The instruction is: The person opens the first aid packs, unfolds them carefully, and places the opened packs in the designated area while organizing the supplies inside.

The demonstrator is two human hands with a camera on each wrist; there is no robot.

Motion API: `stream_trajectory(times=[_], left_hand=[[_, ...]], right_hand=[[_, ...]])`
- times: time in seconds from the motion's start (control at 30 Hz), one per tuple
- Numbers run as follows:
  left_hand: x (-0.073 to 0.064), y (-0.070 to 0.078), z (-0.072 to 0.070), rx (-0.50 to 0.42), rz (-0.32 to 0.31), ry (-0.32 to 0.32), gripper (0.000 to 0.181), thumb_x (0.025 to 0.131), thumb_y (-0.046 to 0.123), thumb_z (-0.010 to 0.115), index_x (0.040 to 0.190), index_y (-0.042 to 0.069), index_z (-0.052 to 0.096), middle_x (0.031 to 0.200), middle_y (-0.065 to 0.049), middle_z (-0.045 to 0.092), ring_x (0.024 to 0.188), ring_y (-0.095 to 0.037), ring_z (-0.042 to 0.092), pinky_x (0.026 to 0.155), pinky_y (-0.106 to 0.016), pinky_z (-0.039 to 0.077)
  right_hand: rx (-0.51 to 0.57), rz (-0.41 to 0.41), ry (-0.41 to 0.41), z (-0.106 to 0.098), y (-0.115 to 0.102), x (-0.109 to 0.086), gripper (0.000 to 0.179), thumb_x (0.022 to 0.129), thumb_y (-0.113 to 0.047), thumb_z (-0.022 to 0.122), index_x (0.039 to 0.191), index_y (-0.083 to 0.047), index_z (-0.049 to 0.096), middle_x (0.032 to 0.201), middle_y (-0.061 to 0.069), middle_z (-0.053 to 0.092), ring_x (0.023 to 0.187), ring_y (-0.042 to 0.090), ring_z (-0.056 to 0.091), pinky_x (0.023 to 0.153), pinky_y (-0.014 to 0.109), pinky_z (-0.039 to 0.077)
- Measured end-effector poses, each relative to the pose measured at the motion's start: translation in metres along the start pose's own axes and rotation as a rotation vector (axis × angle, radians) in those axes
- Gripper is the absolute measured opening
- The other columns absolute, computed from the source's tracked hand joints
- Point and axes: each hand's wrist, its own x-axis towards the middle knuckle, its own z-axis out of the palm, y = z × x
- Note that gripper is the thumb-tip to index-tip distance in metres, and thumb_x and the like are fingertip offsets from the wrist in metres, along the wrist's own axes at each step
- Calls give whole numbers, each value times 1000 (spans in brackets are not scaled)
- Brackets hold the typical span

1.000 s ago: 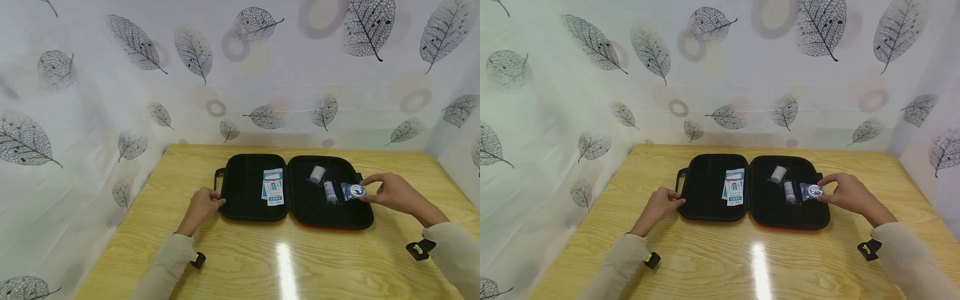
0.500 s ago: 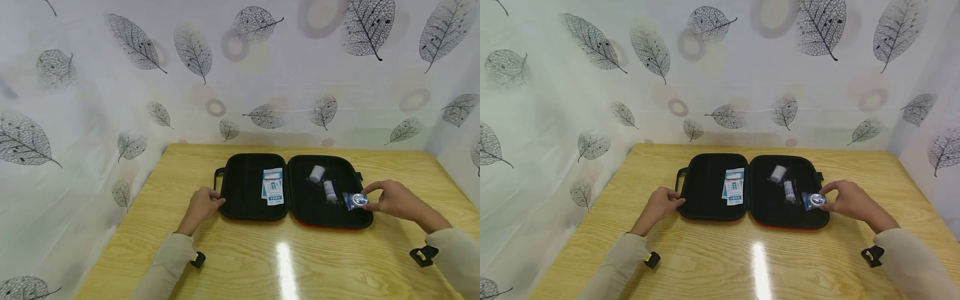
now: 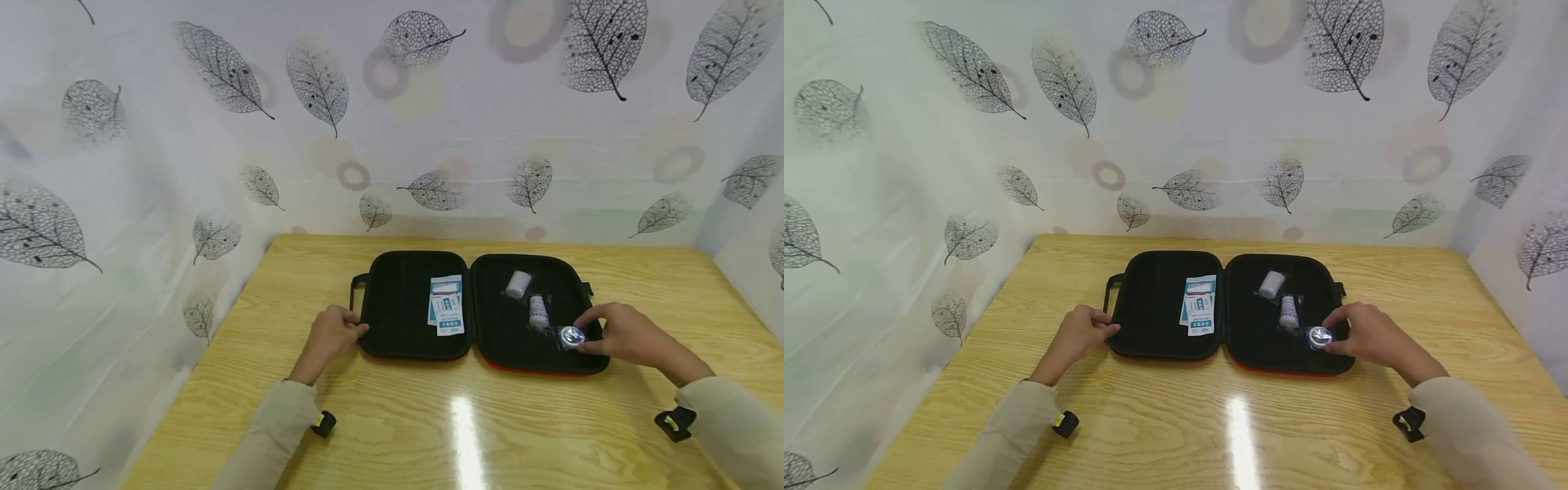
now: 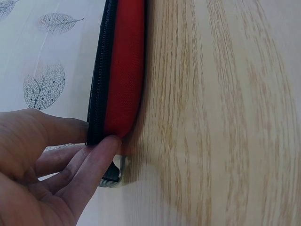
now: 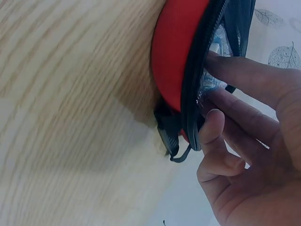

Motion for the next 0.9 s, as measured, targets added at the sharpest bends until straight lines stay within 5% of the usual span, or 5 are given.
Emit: stream_trajectory(times=[0.57, 0.9], left_hand=[[0, 0, 0, 12, 19, 6, 23, 89, 14, 79, 105, -2, 77, 86, -7, 76, 70, -15, 70, 69, -36, 59], [0, -1, 0, 21, 14, 7, 23, 88, 14, 80, 105, -1, 78, 88, -8, 76, 76, -18, 71, 70, -37, 59]], right_hand=[[47, -21, -6, 17, -13, 8, 37, 77, -9, 85, 107, 7, 72, 51, -7, 40, 45, 7, 37, 45, 25, 34], [54, -11, -15, 8, -11, 4, 44, 77, -16, 88, 111, 7, 72, 50, -6, 42, 44, 6, 34, 45, 24, 33]])
